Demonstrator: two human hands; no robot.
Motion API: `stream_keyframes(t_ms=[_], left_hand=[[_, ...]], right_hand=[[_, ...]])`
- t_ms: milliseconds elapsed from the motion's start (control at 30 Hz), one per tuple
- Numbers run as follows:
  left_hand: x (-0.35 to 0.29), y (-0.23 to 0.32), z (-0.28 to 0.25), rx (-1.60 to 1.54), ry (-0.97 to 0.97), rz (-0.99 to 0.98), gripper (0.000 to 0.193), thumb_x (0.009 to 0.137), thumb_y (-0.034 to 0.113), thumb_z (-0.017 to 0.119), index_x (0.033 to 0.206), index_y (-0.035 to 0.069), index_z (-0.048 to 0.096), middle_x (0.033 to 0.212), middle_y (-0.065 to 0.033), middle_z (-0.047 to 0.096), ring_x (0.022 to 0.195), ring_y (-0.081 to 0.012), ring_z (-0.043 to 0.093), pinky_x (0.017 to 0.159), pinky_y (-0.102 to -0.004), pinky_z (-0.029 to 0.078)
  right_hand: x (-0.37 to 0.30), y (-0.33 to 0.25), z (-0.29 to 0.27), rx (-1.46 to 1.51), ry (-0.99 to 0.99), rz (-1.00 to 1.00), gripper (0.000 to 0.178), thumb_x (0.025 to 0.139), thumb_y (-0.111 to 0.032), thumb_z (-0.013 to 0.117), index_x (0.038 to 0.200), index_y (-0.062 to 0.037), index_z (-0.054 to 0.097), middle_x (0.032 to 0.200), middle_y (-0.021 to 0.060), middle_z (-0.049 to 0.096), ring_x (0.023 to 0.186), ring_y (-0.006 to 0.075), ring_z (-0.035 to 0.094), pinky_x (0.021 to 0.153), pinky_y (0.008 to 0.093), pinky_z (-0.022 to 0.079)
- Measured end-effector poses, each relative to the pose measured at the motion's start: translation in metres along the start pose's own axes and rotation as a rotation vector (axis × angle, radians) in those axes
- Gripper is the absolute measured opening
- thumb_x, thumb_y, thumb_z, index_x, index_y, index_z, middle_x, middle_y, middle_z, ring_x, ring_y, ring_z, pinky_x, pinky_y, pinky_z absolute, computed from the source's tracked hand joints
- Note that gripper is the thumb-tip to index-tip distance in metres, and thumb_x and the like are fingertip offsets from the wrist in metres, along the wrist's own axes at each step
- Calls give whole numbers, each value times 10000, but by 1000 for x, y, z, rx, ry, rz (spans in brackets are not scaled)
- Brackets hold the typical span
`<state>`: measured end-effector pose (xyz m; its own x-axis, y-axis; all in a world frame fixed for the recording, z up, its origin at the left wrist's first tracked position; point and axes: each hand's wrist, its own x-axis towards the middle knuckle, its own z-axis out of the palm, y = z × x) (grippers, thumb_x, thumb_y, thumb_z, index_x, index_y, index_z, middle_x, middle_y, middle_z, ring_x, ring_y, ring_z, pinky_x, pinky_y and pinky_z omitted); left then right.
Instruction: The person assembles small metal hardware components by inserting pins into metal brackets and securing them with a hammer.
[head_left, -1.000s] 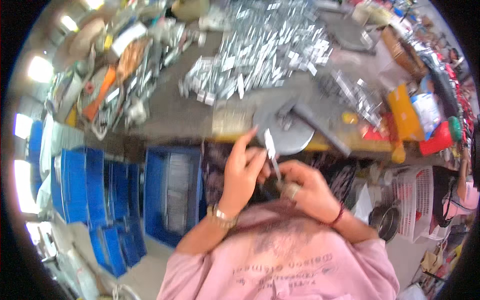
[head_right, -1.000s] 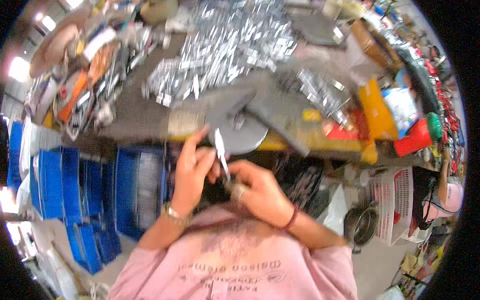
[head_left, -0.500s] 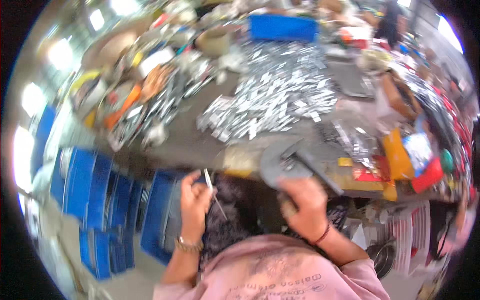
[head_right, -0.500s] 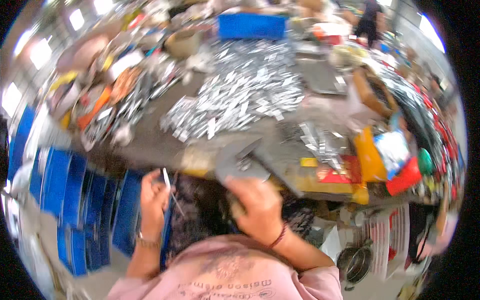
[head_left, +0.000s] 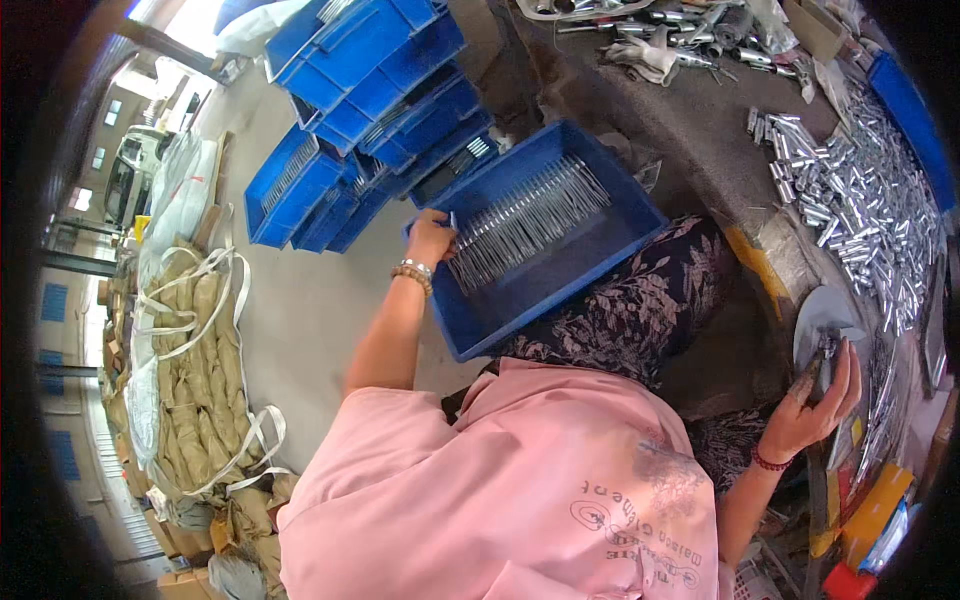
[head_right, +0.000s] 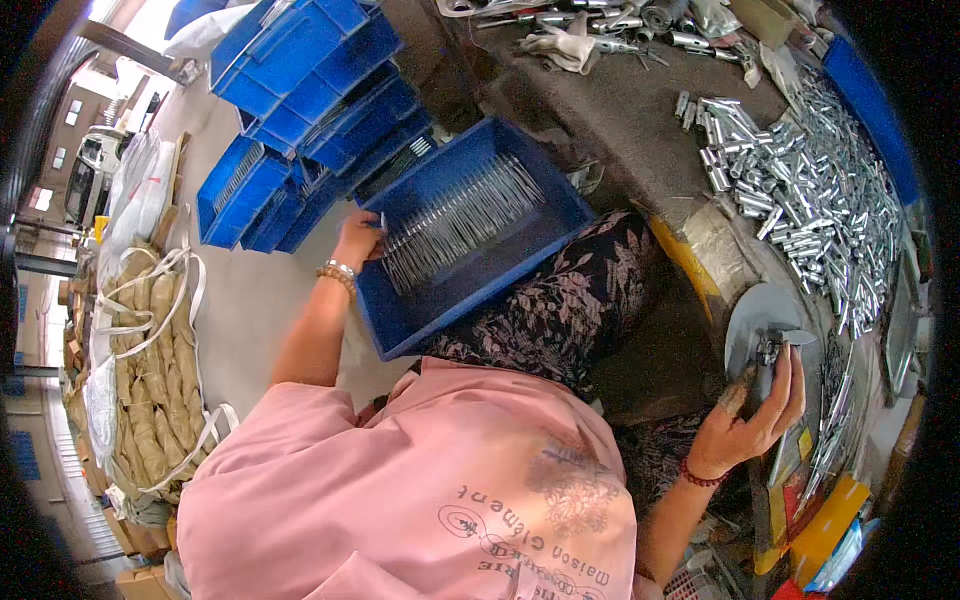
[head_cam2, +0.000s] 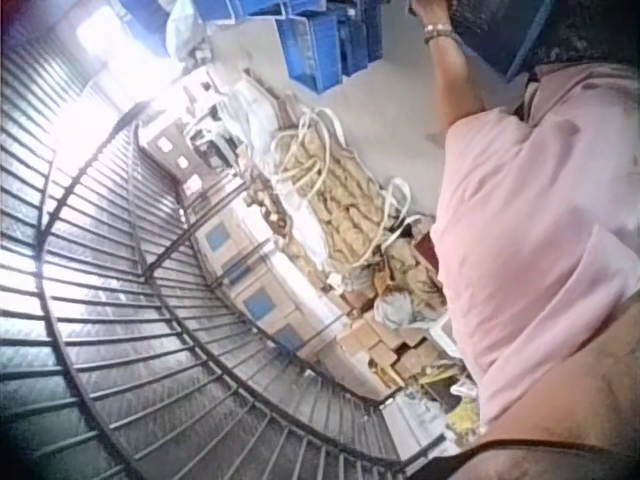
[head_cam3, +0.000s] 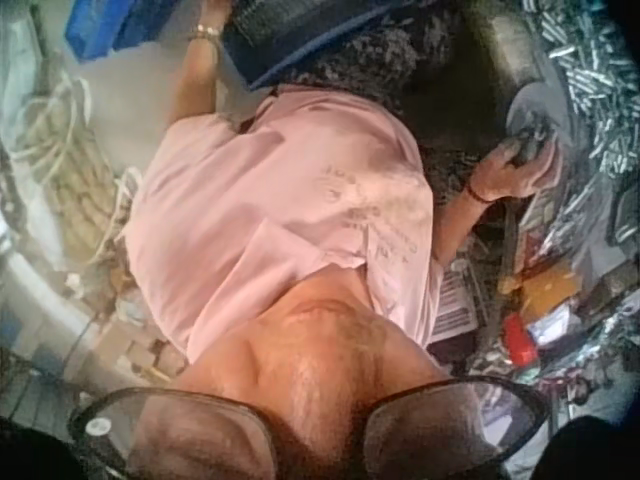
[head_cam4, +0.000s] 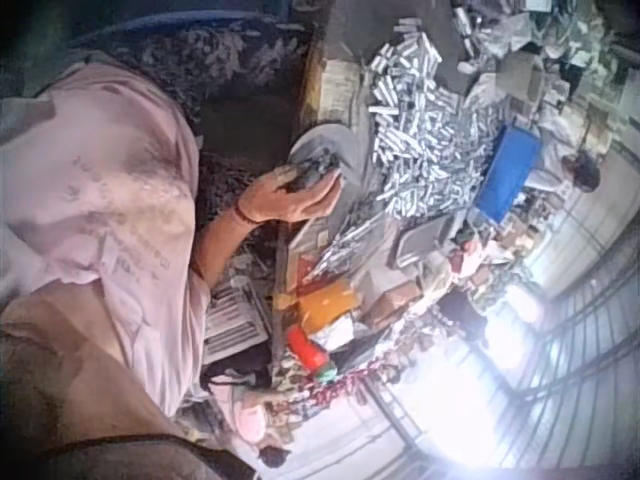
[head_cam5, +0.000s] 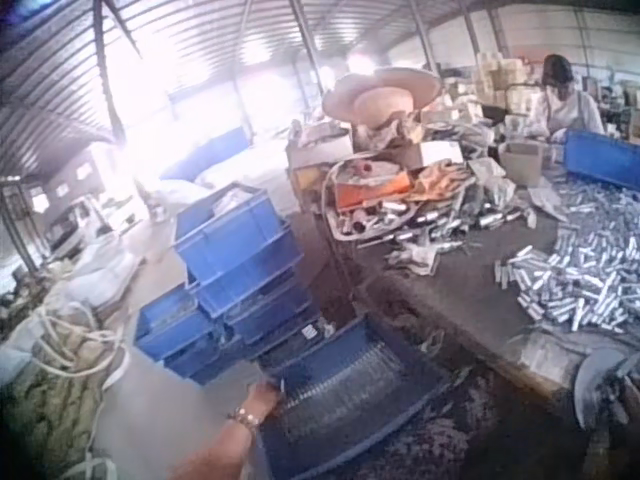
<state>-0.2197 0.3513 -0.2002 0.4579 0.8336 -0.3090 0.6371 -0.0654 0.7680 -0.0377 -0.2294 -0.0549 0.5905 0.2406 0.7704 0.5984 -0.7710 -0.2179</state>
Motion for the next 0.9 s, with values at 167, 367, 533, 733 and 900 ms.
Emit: stream_keyframes(t_ms=[167,367,533,733,900], left_hand=[[27,-48,29,-96,35,-201,360,897,-33,711,1248,-65,638,859,-180,735,625,-271,728,490,-395,555],[37,-45,49,-25,91,-257,328,896,25,750,1212,-49,702,961,-223,777,682,-307,779,547,-421,610],[44,-42,62,585,96,160,472,900,203,794,1309,-14,702,1115,-245,792,1020,-407,780,925,-479,606],[28,-42,16,427,425,621,342,963,278,805,1167,15,726,1018,-174,778,895,-320,752,823,-433,579],[-51,201,101,-285,-48,740,149,1054,163,723,1110,25,738,909,-4,719,791,-91,665,731,-270,545]], right_hand=[[1,-4,-2,-17,-5,11,500,1103,-391,615,1413,-3,682,1415,186,663,1282,379,635,1114,488,492],[1,-1,-2,-33,-17,25,501,1096,-391,627,1414,-8,686,1408,184,665,1279,371,638,1111,488,496],[-2,0,-6,-45,-3,66,437,1074,-297,651,1398,-6,698,1387,189,678,1284,382,634,1123,488,486],[7,-24,7,70,-85,139,406,961,-129,683,1349,-18,725,1373,196,684,1302,398,623,1150,497,466],[7,-20,-11,97,-16,185,421,936,-216,683,1303,-15,734,1329,197,688,1254,424,639,1156,537,469]])
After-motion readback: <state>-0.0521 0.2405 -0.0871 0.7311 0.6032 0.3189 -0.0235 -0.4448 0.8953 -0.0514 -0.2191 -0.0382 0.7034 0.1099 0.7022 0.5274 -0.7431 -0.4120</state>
